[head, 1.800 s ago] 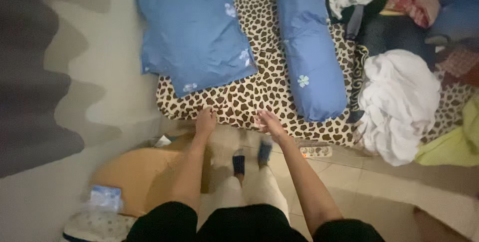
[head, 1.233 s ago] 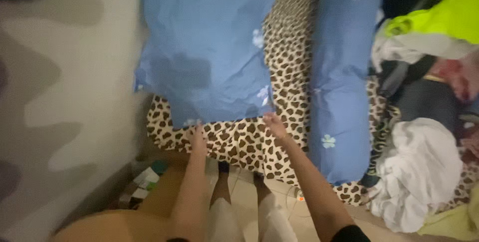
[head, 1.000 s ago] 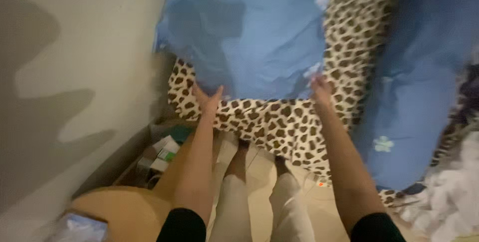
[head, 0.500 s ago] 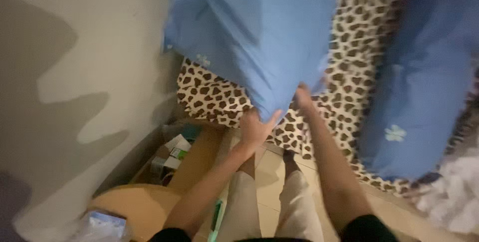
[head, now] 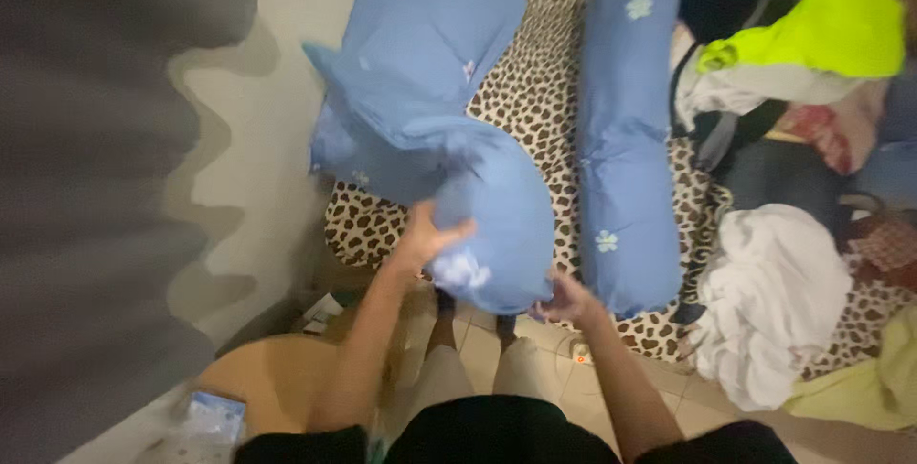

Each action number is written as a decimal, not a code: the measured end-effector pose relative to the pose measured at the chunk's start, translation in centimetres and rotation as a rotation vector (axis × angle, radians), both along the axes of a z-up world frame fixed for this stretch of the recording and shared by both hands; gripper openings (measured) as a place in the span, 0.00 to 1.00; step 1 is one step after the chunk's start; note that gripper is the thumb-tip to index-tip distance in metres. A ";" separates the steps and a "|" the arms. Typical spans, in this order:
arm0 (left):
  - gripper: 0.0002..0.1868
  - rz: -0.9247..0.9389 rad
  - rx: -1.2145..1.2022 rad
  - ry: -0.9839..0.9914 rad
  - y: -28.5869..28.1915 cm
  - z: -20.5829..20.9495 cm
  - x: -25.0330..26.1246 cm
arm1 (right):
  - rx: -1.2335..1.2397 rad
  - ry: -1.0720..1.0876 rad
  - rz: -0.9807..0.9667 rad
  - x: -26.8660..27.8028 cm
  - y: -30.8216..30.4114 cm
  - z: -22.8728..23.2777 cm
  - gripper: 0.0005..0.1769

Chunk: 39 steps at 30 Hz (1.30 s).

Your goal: The person arranges pillows and a bolster on a leopard-print bed, tucks in the mattress cover at the edges, and then folds a white shirt on top of the mattress.

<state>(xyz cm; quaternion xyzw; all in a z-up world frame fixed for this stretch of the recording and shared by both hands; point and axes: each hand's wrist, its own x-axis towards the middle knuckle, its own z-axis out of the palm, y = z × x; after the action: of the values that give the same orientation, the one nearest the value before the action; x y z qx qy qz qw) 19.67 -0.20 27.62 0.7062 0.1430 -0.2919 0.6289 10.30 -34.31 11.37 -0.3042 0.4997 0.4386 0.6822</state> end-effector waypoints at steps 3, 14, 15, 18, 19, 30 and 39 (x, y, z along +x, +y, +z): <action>0.39 0.233 0.026 0.109 -4.9 2.6 0.3 | -0.022 -0.077 -0.084 -2.7 1.1 1.2 0.41; 0.26 0.449 -0.089 -0.305 -1.6 5.4 10.8 | -0.126 -0.391 -0.337 3.8 -2.3 2.3 0.26; 0.28 0.327 0.025 -0.464 -0.1 6.1 12.2 | -0.122 -0.414 -0.377 6.2 -2.3 2.4 0.26; 0.38 0.199 0.292 -0.906 5.2 8.9 17.5 | -0.128 -0.796 -0.302 14.7 -2.1 3.3 0.29; 0.43 0.192 0.368 -1.031 6.5 9.8 17.9 | -0.131 -0.764 -0.359 16.7 -1.7 3.7 0.30; 0.43 0.800 0.616 -0.219 28.1 -11.4 9.2 | -0.363 -0.743 0.397 22.5 17.8 -6.0 0.41; 0.27 0.786 0.202 0.527 19.4 -46.8 -3.6 | -0.531 -0.386 0.726 14.3 18.2 -35.6 0.37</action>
<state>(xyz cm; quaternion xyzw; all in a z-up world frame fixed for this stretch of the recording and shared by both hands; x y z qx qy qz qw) 16.06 19.19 -19.13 0.5583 0.5812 -0.1859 0.5621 24.60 -16.11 -24.27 -0.6981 0.3205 0.4412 0.4640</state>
